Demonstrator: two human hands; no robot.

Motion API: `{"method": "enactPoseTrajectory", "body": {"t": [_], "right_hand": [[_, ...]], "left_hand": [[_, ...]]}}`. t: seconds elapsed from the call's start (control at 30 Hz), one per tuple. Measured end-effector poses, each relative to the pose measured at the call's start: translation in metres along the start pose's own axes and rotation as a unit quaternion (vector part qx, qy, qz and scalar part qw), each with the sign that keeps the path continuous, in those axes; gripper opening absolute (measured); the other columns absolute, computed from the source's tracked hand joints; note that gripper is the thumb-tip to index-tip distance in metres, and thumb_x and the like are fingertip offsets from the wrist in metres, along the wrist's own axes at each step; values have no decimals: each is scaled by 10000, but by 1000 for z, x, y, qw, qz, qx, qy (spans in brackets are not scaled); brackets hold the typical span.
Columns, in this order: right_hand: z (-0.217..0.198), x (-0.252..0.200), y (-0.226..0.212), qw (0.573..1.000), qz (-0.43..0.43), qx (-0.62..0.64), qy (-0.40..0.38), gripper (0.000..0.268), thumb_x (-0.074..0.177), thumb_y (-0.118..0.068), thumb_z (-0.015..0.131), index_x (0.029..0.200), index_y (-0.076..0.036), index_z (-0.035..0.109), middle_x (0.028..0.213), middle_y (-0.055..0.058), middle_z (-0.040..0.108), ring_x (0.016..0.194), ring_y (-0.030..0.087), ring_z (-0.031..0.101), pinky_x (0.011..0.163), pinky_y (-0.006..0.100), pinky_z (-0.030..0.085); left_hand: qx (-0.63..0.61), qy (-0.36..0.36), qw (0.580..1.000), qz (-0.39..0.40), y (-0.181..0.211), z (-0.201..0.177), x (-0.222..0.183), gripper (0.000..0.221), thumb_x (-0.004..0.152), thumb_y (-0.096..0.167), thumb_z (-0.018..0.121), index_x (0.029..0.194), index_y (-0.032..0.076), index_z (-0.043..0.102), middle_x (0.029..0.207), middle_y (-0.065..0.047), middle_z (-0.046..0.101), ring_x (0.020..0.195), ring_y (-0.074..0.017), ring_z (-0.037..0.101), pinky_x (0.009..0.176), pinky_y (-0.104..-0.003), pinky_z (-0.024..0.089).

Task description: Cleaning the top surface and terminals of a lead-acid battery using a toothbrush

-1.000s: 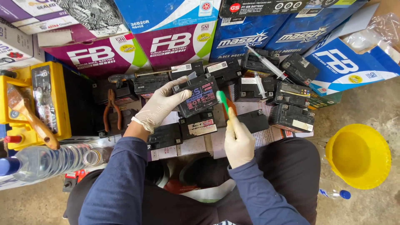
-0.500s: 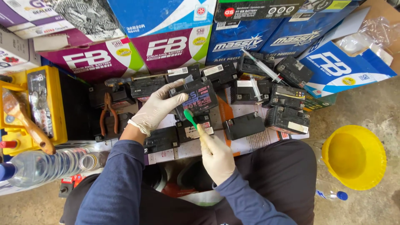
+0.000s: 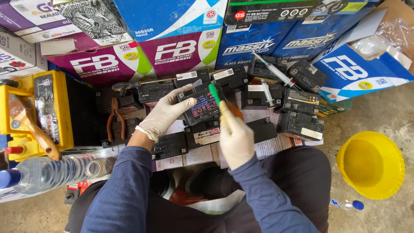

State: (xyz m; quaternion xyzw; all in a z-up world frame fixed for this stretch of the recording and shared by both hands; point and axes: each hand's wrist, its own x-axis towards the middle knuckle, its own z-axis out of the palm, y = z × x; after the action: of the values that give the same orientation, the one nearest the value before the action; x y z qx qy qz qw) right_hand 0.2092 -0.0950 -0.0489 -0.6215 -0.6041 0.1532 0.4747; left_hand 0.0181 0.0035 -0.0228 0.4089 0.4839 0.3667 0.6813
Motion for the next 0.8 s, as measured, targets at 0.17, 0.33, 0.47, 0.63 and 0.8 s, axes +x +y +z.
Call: {"method": "enactPoseTrajectory", "body": {"t": [0.17, 0.33, 0.47, 0.63, 0.8], "right_hand": [[-8, -3, -1, 999, -11, -45, 1, 403, 979, -55, 643, 1357, -187, 694, 815, 131, 753, 680, 251, 717, 641, 336, 590], [-9, 0, -10, 1000, -12, -1, -2, 417, 999, 6, 577, 1396, -106, 642, 1025, 203, 750, 861, 299, 733, 785, 369, 596], [-8, 2, -5, 999, -5, -24, -37, 430, 997, -5, 594, 1410, -120, 635, 917, 157, 759, 740, 224, 710, 731, 332, 602], [-8, 3, -24, 999, 14, -7, -35, 409, 997, 28, 576, 1394, -55, 619, 969, 217, 745, 794, 290, 717, 760, 388, 600], [0, 7, 13, 1000, -17, -4, -2, 446, 981, 0, 633, 1405, -140, 646, 1081, 176, 765, 948, 284, 744, 796, 360, 599]], "left_hand": [[3, -2, 1000, 0, 4, 3, 0, 603, 862, 174, 822, 1426, 117, 617, 1222, -102, 729, 929, -147, 746, 679, -293, 671], [14, -4, 1000, 9, -2, 2, 2, 601, 864, 166, 825, 1427, 131, 618, 1239, -112, 730, 953, -152, 749, 683, -282, 667], [8, -4, 1000, 7, -4, 0, 3, 629, 839, 173, 845, 1423, 124, 619, 1256, -111, 723, 975, -131, 729, 696, -271, 663], [14, -6, 1000, 20, -4, 0, 3, 648, 837, 157, 849, 1437, 109, 610, 1271, -120, 719, 1002, -145, 717, 715, -290, 660], [7, -12, 1000, 11, -2, 0, 1, 646, 833, 165, 851, 1432, 130, 613, 1298, -90, 710, 1037, -133, 718, 737, -274, 660]]}}
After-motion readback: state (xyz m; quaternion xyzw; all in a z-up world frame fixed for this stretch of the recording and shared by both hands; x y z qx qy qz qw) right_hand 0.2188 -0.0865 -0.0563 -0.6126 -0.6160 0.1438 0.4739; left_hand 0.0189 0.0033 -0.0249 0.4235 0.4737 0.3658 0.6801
